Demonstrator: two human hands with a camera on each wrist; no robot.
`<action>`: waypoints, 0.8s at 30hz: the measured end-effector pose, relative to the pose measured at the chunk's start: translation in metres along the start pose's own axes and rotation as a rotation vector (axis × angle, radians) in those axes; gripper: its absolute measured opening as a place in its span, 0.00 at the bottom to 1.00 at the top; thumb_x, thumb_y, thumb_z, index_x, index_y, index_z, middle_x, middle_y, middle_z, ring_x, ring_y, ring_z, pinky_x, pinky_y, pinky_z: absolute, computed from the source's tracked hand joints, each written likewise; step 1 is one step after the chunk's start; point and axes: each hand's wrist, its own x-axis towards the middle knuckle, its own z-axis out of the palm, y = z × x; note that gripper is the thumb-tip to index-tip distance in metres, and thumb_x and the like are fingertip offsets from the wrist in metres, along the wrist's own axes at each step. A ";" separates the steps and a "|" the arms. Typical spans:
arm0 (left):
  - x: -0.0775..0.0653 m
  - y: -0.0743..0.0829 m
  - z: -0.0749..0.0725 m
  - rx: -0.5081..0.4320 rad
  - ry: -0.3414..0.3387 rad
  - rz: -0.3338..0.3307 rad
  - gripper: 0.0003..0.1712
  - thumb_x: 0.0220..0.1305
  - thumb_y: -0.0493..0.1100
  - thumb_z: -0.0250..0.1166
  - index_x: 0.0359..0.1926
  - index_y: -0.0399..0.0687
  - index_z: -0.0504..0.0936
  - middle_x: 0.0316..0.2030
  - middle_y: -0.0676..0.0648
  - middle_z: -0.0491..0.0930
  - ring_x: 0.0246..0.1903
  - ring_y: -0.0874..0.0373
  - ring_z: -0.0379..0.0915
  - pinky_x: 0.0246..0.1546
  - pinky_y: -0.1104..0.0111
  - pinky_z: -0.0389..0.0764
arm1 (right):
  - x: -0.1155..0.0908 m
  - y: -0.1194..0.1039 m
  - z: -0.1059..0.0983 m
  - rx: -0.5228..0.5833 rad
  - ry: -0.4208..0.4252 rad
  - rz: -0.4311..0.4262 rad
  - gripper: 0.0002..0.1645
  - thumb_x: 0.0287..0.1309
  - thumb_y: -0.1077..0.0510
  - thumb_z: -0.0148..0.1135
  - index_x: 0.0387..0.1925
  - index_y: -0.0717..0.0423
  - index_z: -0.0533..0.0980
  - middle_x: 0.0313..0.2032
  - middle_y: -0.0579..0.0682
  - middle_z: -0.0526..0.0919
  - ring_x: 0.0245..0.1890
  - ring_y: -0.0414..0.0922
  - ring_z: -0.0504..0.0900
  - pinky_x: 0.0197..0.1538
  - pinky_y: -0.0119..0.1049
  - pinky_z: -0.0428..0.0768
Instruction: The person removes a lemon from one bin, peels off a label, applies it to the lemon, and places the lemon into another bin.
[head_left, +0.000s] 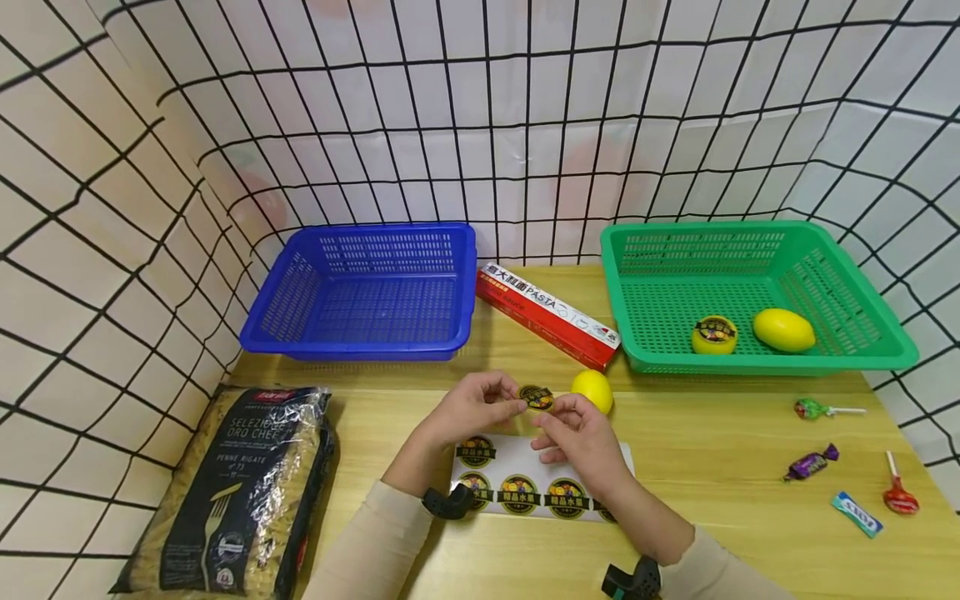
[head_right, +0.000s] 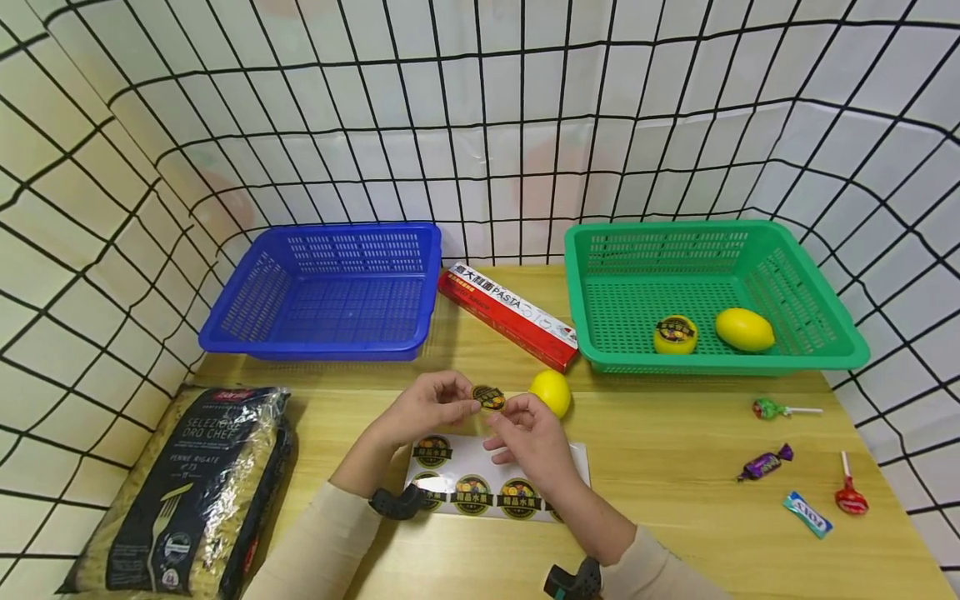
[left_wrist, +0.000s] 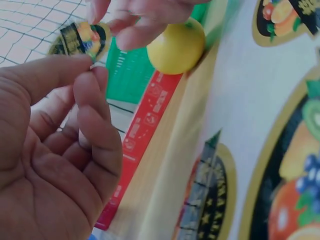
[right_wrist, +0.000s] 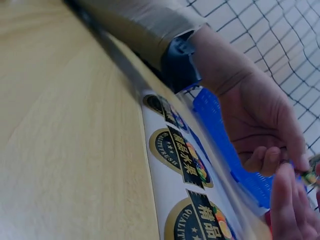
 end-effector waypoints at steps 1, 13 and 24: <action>0.000 0.000 0.000 0.010 0.012 -0.003 0.07 0.67 0.37 0.68 0.40 0.37 0.81 0.30 0.51 0.78 0.28 0.61 0.76 0.32 0.69 0.83 | -0.001 -0.001 0.000 -0.048 0.026 -0.020 0.15 0.69 0.60 0.63 0.50 0.60 0.68 0.43 0.52 0.83 0.26 0.42 0.87 0.29 0.34 0.86; -0.001 0.007 0.002 0.119 -0.006 0.020 0.09 0.66 0.38 0.68 0.43 0.36 0.85 0.33 0.45 0.82 0.31 0.65 0.74 0.30 0.76 0.75 | -0.005 -0.011 -0.005 -0.232 0.183 -0.179 0.17 0.67 0.58 0.66 0.52 0.61 0.76 0.39 0.55 0.79 0.21 0.43 0.80 0.23 0.33 0.81; 0.006 0.009 0.019 0.098 0.051 0.031 0.09 0.69 0.41 0.66 0.44 0.40 0.87 0.33 0.45 0.82 0.30 0.65 0.70 0.30 0.76 0.72 | -0.006 -0.012 -0.022 -0.217 0.223 -0.111 0.16 0.68 0.58 0.65 0.51 0.64 0.76 0.31 0.51 0.82 0.22 0.41 0.80 0.26 0.32 0.83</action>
